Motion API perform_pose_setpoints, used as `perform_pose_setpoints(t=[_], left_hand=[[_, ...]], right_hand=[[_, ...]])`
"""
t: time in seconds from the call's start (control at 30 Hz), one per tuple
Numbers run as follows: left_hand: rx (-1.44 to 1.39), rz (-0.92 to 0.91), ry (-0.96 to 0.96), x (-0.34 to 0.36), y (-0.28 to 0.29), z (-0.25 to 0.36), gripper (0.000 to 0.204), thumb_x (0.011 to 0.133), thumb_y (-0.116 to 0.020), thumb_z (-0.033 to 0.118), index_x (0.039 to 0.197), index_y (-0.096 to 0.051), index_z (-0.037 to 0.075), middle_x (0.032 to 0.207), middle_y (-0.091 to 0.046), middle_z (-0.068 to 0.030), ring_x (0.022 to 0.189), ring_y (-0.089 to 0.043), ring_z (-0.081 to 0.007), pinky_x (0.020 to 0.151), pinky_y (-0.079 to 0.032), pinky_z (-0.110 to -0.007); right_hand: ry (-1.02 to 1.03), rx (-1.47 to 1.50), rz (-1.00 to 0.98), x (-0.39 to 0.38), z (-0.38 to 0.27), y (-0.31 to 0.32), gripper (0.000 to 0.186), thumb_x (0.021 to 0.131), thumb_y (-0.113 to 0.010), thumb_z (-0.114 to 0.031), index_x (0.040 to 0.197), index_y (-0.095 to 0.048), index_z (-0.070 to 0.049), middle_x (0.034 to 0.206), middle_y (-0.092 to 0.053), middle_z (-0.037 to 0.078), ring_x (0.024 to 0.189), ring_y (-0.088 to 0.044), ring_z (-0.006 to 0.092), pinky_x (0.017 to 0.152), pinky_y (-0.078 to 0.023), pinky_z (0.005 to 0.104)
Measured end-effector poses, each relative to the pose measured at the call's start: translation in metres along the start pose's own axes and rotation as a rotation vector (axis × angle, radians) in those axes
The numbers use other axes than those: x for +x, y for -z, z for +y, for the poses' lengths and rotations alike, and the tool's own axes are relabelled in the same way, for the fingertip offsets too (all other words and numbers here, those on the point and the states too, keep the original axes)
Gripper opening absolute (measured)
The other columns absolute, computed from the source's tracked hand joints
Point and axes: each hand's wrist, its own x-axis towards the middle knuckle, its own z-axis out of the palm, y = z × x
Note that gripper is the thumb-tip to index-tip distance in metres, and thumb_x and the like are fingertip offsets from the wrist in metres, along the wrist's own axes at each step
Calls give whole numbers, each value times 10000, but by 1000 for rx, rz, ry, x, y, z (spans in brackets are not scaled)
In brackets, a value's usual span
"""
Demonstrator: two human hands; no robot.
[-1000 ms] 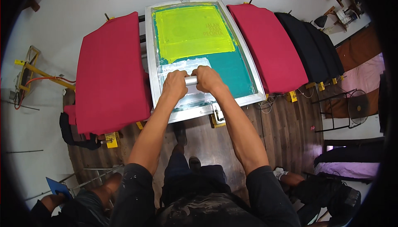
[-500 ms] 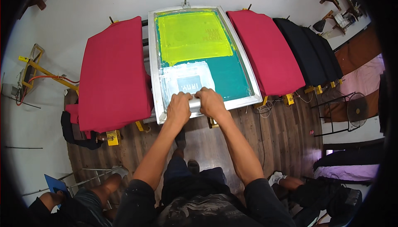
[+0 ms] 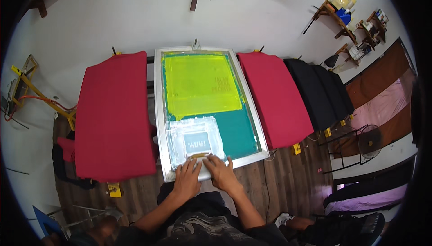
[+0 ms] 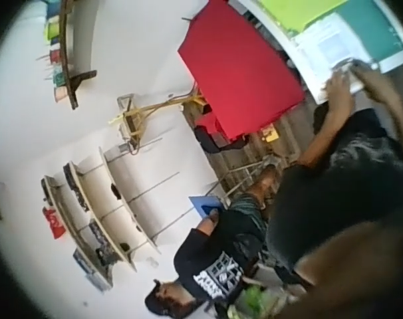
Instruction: Applying white ink to a screen using a squeegee for garment printing.
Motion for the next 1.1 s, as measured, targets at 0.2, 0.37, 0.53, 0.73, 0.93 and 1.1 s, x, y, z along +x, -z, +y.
perform_pose_setpoints(t=[0.2,0.37,0.53,0.73,0.93,1.1], left_hand=[[-37,-93,-57,2,43,-10,815,813,-692,535,1422,-437,57,1439,-449,-193,1349,-395,-388,1089,-263,-572],[-170,385,258,17,64,-50,637,829,-743,375,1282,-540,-24,1276,-570,-210,1170,-538,-368,994,-398,-478],[-213,379,593,17,37,-78,754,941,-566,450,1450,-323,-50,1400,-428,-282,1282,-438,-424,1056,-363,-490],[-238,283,813,17,34,-59,787,970,-472,509,1461,-278,-74,1326,-490,-326,1233,-484,-460,1022,-398,-512],[-367,354,822,27,8,-92,675,1039,-288,474,957,-652,-88,992,-638,-344,972,-589,-513,831,-455,-551],[-361,679,776,24,-4,-80,668,1044,-269,469,1098,-631,-90,1057,-624,-344,1037,-569,-503,894,-437,-519]], right_hand=[[-113,175,-207,-11,19,53,944,765,-787,-297,1534,-249,-193,1537,-352,108,1446,-280,336,1150,-84,632],[-392,117,55,-11,99,86,875,780,-774,-351,1507,-325,-163,1443,-470,171,1356,-426,323,1144,-206,577],[-645,36,322,7,204,68,568,826,-702,-314,1297,-515,-56,1211,-595,231,1102,-593,411,863,-494,541],[-935,184,360,38,225,22,489,976,-431,-452,1095,-640,-27,1093,-639,278,1038,-616,446,870,-464,594],[-979,354,481,40,243,9,749,983,-263,-596,1091,-674,21,1075,-652,294,1046,-594,490,902,-447,563],[-969,453,492,36,234,26,806,959,-256,-646,1071,-689,26,1043,-663,285,1041,-592,491,891,-445,540]])
